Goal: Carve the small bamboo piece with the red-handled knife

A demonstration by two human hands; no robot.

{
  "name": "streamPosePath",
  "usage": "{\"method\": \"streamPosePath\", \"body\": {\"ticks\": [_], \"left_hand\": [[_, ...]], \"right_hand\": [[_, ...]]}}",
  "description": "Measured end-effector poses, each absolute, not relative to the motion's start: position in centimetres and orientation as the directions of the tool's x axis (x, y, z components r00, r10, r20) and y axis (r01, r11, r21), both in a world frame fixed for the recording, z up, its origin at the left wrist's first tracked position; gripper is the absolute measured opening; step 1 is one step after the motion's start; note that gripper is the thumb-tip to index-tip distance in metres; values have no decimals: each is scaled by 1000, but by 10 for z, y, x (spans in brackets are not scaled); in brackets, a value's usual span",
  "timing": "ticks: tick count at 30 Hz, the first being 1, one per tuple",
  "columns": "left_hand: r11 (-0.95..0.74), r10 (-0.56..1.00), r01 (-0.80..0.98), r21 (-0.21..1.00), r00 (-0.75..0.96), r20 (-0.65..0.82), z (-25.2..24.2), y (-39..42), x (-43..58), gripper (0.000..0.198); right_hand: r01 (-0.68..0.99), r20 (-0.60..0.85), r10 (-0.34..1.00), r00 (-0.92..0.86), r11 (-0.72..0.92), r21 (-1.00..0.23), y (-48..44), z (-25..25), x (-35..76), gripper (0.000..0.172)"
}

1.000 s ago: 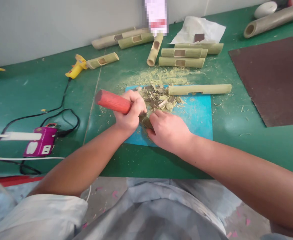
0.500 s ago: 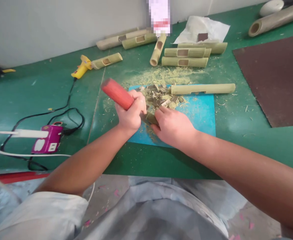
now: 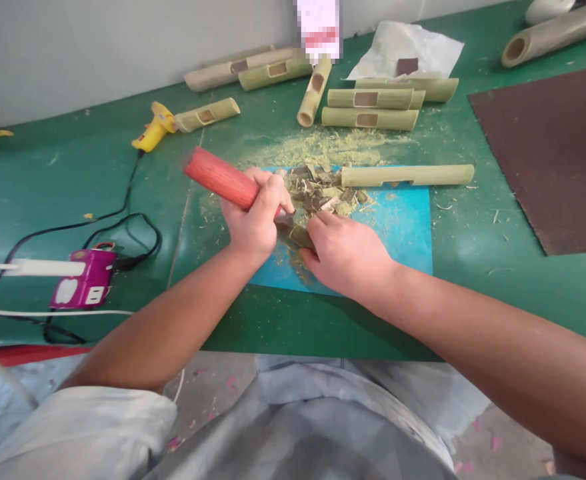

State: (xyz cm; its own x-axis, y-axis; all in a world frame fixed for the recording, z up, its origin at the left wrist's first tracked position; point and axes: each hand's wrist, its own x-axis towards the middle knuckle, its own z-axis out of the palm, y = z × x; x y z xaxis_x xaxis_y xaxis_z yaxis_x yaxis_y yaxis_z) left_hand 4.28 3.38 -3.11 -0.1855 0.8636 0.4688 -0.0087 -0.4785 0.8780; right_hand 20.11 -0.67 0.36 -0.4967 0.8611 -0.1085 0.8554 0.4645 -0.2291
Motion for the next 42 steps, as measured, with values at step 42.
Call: {"method": "streamPosePath", "body": {"ticks": [42], "left_hand": [[-666,741,493,560,526,417,22,48,-33,19]], "right_hand": [[805,118,844,-523,535,-256,4,3,219,25]]}}
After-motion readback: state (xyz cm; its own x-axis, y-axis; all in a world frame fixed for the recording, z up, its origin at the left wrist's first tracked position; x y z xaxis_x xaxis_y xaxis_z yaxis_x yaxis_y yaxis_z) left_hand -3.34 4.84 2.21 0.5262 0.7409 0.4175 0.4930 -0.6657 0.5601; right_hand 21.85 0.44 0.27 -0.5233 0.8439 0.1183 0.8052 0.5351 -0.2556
